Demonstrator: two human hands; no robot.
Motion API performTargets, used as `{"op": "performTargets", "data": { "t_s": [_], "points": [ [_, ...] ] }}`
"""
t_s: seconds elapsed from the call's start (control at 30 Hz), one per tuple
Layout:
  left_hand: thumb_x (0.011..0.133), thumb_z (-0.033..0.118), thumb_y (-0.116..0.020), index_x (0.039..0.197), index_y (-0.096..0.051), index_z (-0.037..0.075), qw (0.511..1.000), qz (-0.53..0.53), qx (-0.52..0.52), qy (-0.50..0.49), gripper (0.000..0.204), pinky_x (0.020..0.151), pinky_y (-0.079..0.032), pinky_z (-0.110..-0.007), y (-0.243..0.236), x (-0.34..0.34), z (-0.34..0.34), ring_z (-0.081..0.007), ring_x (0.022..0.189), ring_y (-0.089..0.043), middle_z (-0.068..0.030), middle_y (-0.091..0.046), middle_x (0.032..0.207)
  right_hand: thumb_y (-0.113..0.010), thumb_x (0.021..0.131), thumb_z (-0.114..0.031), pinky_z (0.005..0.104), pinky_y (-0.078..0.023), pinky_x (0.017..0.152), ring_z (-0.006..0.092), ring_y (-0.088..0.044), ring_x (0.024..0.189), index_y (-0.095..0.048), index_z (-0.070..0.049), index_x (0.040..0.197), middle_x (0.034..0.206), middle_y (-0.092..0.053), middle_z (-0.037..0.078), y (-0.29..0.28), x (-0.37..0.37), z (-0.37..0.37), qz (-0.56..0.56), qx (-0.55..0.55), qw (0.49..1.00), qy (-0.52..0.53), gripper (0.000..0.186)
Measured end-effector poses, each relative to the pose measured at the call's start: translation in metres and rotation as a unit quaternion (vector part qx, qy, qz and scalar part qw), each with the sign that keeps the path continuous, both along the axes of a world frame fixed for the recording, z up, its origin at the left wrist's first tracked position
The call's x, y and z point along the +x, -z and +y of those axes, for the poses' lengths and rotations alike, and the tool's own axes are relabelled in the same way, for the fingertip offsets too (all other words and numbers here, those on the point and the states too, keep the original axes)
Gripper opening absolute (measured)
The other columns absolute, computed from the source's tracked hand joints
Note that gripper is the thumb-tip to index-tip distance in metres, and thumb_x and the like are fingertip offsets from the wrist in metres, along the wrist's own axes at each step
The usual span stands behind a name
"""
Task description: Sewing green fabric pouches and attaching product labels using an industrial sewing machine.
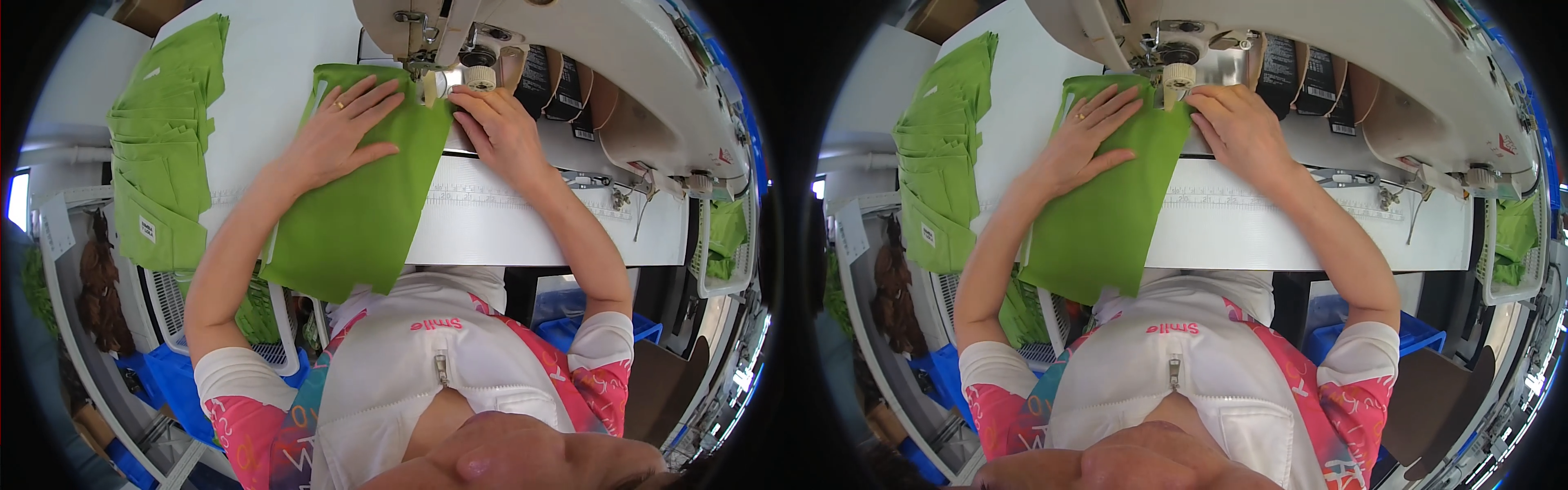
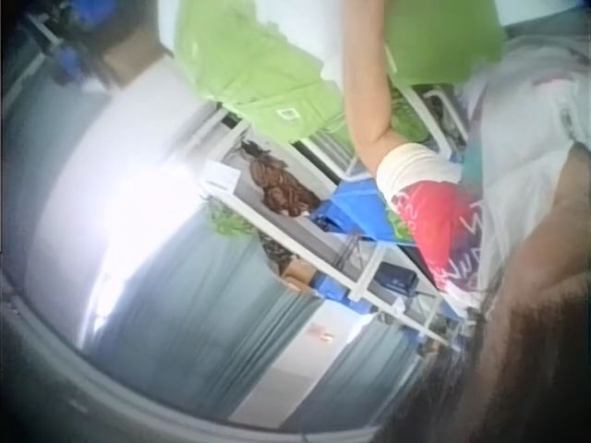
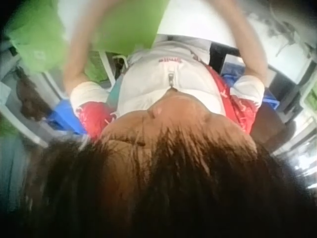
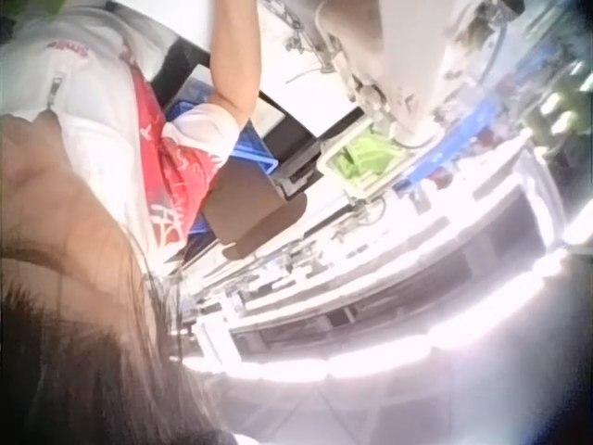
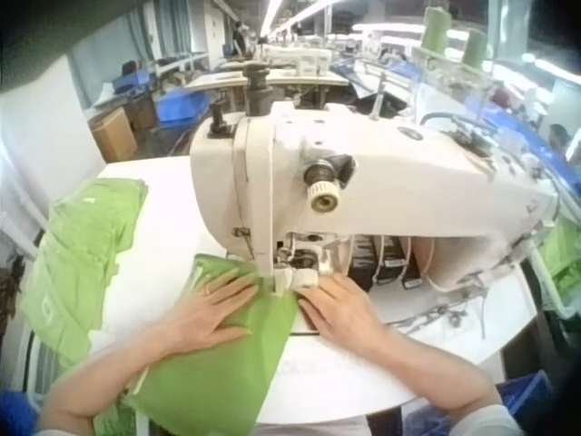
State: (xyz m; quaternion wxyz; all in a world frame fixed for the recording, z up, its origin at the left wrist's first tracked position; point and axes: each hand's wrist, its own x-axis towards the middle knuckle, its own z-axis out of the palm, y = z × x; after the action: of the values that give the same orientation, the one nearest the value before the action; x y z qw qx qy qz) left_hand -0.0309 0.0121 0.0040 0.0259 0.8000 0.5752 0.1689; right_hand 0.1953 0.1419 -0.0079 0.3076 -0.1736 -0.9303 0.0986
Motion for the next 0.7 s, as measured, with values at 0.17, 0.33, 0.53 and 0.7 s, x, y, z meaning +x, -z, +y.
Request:
{"op": "performTargets", "data": {
  "t_s": [0.17,0.33,0.53,0.7],
  "points": [
    [0.086,0.037,-0.059,0.136,-0.040,0.006,0.996,0.002,-0.015,-0.090,0.061,0.102,-0.028,-0.055,0.014,0.003,-0.024,-0.0343,0.131,-0.031,-0.0095,-0.035,0.143,-0.064,0.081,-0.010,0.0329,-0.049,0.076,0.0243,-0.059,0.084,-0.064,-0.006,0.104,0.102,-0.064,0.006,0.004,0.003,0.006,-0.024,0.011,0.999,0.024,0.023],
    [0.084,0.037,-0.061,0.132,-0.045,0.005,0.990,-0.001,-0.011,-0.141,0.060,0.102,-0.028,-0.054,0.008,0.005,-0.034,-0.0331,0.129,-0.035,-0.0087,-0.041,0.139,-0.065,0.078,-0.008,0.0330,-0.049,0.074,0.0233,-0.059,0.085,-0.064,-0.006,0.100,0.101,-0.063,0.005,0.002,-0.003,-0.003,-0.006,0.023,1.000,-0.009,0.022],
    [0.080,0.027,-0.067,0.124,-0.052,0.006,0.999,0.003,0.025,-0.038,0.051,0.102,-0.030,-0.050,-0.007,0.004,-0.006,-0.0271,0.118,-0.048,-0.0086,-0.050,0.130,-0.067,0.074,-0.008,0.0326,-0.049,0.072,0.0222,-0.058,0.086,-0.064,-0.005,0.099,0.103,-0.062,0.005,0.000,-0.008,-0.018,-0.023,0.043,0.997,-0.067,0.026],
    [0.076,0.023,-0.070,0.113,-0.058,0.006,0.988,-0.136,0.043,-0.065,0.042,0.089,-0.042,-0.039,0.008,0.011,0.017,-0.0252,0.099,-0.056,-0.0082,-0.057,0.111,-0.069,0.074,-0.012,0.0334,-0.048,0.074,0.0232,-0.057,0.089,-0.064,-0.007,0.103,0.107,-0.062,0.005,-0.003,-0.008,-0.027,-0.027,0.027,0.996,-0.076,0.030]
  ]
}}
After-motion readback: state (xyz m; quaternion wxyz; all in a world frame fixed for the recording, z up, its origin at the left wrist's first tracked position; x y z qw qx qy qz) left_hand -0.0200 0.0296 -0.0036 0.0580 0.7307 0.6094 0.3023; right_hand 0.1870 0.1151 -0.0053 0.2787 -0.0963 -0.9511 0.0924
